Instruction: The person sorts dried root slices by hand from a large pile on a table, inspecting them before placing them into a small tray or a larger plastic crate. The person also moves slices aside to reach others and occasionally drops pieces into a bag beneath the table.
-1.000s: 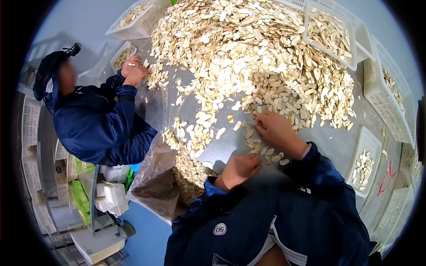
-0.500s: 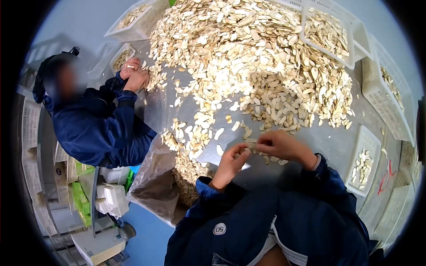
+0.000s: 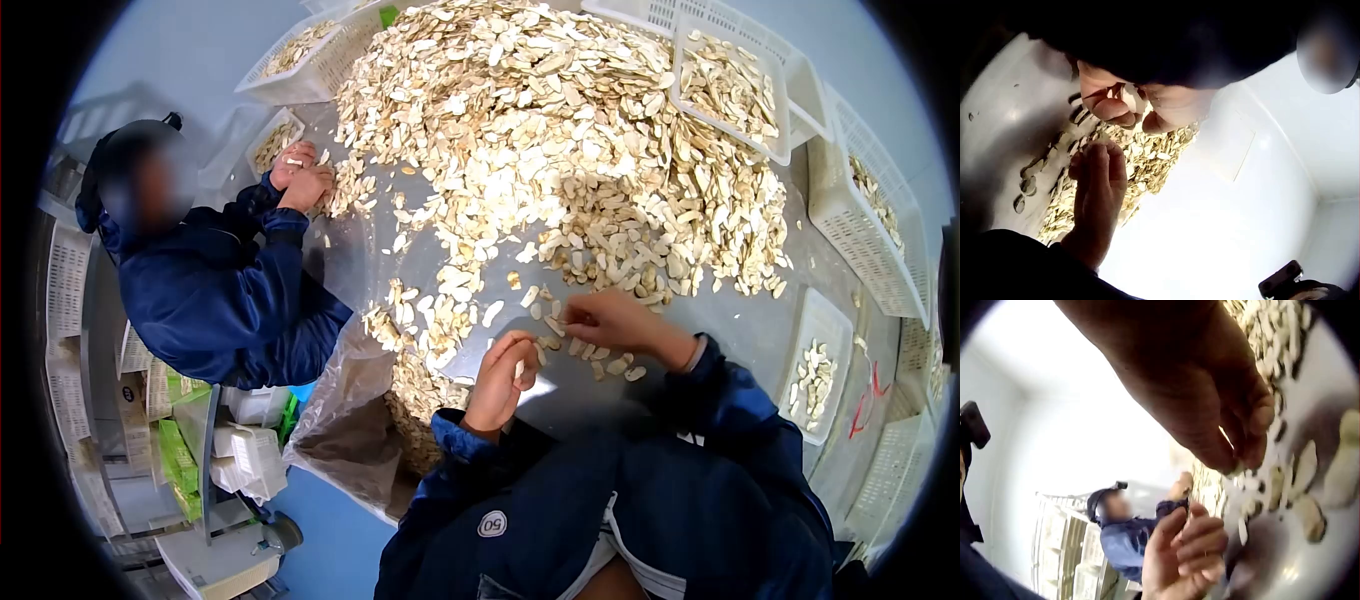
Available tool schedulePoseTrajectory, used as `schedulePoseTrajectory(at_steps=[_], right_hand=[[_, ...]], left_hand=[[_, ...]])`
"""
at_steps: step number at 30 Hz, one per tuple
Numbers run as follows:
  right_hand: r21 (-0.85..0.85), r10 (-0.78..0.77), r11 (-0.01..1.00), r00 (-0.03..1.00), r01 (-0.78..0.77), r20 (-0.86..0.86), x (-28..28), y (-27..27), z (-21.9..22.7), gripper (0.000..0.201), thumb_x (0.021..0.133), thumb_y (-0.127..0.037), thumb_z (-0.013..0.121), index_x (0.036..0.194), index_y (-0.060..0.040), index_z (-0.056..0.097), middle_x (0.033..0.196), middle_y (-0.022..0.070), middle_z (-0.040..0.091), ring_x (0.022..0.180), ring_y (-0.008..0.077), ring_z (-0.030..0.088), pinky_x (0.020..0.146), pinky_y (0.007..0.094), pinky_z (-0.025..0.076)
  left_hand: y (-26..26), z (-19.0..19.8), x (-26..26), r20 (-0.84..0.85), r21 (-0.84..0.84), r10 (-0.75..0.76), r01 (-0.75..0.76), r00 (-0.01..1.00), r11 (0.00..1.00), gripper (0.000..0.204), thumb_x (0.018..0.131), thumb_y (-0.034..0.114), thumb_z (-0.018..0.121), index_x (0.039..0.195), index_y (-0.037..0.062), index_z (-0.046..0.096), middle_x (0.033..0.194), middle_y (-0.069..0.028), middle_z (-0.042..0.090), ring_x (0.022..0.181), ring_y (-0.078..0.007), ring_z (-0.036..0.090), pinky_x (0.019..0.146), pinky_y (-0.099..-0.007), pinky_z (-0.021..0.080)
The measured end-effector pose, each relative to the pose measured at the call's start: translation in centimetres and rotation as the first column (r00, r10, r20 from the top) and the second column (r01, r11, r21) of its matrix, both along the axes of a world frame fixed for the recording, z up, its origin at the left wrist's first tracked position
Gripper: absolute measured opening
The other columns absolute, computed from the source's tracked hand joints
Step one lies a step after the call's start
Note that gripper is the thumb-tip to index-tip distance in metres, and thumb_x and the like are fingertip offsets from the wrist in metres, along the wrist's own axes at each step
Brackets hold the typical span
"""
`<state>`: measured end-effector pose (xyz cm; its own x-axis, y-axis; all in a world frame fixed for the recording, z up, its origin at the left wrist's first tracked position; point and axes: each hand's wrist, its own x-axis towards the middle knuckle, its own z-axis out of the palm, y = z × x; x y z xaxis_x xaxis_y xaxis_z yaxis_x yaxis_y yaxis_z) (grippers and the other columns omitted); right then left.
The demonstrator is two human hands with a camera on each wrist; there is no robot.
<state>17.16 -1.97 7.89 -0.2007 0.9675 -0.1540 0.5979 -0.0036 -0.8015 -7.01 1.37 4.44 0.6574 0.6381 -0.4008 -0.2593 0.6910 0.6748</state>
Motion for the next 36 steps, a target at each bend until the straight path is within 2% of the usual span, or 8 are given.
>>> schedulePoseTrajectory(at_steps=[3, 7, 10, 12, 18, 24, 28, 36], right_hand=[[0.068, -0.121, 0.990, 0.992, 0.124, -0.037, 5.3, 0.9, 2.8, 0.016, 0.097, -0.022, 0.066, 0.099, -0.0056, 0.066, 0.078, 0.0048, 0.069, 0.074, 0.0140, 0.067, 0.066, 0.0294, 0.053], [-0.031, -0.410, 0.571, 0.252, 0.820, -0.876, 9.0, 3.8, 6.3, 0.026, 0.104, -0.031, 0.058, 0.112, -0.0069, 0.066, 0.087, 0.0027, 0.065, 0.077, 0.0078, 0.062, 0.063, 0.0218, 0.048], [0.102, -0.619, 0.734, 0.723, 0.672, -0.307, 6.8, 5.0, 4.9, 0.015, 0.100, -0.019, 0.062, 0.109, -0.0073, 0.067, 0.088, 0.0009, 0.067, 0.076, 0.0098, 0.062, 0.067, 0.0243, 0.051], [0.404, -0.289, 0.872, 0.957, 0.278, -0.034, 4.7, 5.6, 1.8, 0.013, 0.094, -0.013, 0.067, 0.101, -0.0027, 0.067, 0.090, 0.0065, 0.069, 0.079, 0.0183, 0.067, 0.073, 0.0298, 0.055], [0.530, -0.282, 0.848, 0.842, -0.005, 0.459, 2.5, 8.6, -3.8, 0.015, 0.086, -0.014, 0.067, 0.100, -0.0085, 0.071, 0.102, 0.0087, 0.067, 0.104, 0.0284, 0.063, 0.084, 0.0410, 0.053], [0.214, -0.252, 0.955, 0.944, 0.206, 0.213, 2.4, 6.0, -1.4, 0.014, 0.089, -0.015, 0.065, 0.097, -0.0063, 0.072, 0.083, 0.0095, 0.071, 0.076, 0.0296, 0.067, 0.067, 0.0374, 0.053], [-0.164, 0.080, 0.980, 0.975, -0.115, -0.208, 2.2, 3.9, 1.7, 0.022, 0.092, -0.024, 0.064, 0.101, -0.0058, 0.074, 0.081, 0.0130, 0.073, 0.072, 0.0319, 0.069, 0.066, 0.0359, 0.053], [0.466, -0.349, 0.877, 0.821, 0.116, 0.452, 2.4, 7.7, -4.4, 0.012, 0.086, -0.015, 0.063, 0.095, -0.0090, 0.067, 0.095, 0.0114, 0.062, 0.084, 0.0315, 0.066, 0.070, 0.0460, 0.054]], left_hand=[[-0.1, -0.5, 0.5, 0.025, -0.024, -0.080, 0.081, 0.996, 0.996, 0.012, 0.103, 0.012, 0.050, 0.110, 0.0037, 0.057, 0.075, 0.0024, 0.044, 0.060, -0.0063, 0.038, 0.052, -0.0215, 0.028], [-0.2, -0.5, 1.4, 0.066, -0.085, -0.123, 0.128, 0.990, 0.988, 0.015, 0.104, 0.015, 0.051, 0.112, 0.0029, 0.057, 0.073, 0.0036, 0.039, 0.060, -0.0068, 0.035, 0.052, -0.0226, 0.028], [-0.5, 0.4, 2.2, 0.045, -0.109, -0.138, 0.142, 0.989, 0.984, 0.017, 0.105, 0.017, 0.051, 0.113, 0.0028, 0.057, 0.073, 0.0034, 0.039, 0.061, -0.0077, 0.036, 0.054, -0.0237, 0.029], [-0.5, 0.0, 2.3, 0.067, -0.107, -0.146, 0.153, 0.987, 0.982, 0.019, 0.106, 0.018, 0.050, 0.113, 0.0018, 0.056, 0.074, 0.0024, 0.039, 0.063, -0.0089, 0.038, 0.054, -0.0240, 0.030], [-0.4, 0.1, 2.3, 0.099, -0.169, -0.119, 0.134, 0.988, 0.976, 0.020, 0.105, 0.020, 0.050, 0.113, 0.0020, 0.056, 0.076, 0.0009, 0.043, 0.066, -0.0101, 0.041, 0.055, -0.0238, 0.031], [0.0, -0.7, 2.5, 0.133, -0.200, -0.058, 0.084, 0.989, 0.976, 0.025, 0.106, 0.027, 0.048, 0.118, 0.0052, 0.054, 0.082, -0.0008, 0.050, 0.067, -0.0117, 0.046, 0.057, -0.0250, 0.034], [0.1, 1.9, 4.0, -0.058, -0.303, 0.062, -0.077, 0.996, 0.950, 0.030, 0.106, 0.032, 0.047, 0.124, 0.0079, 0.052, 0.091, -0.0029, 0.058, 0.070, -0.0135, 0.052, 0.058, -0.0256, 0.036], [-0.2, -1.4, 1.8, 0.143, -0.174, -0.103, 0.128, 0.984, 0.976, 0.027, 0.102, 0.029, 0.053, 0.119, 0.0082, 0.056, 0.095, -0.0037, 0.062, 0.075, -0.0158, 0.057, 0.060, -0.0264, 0.041]])
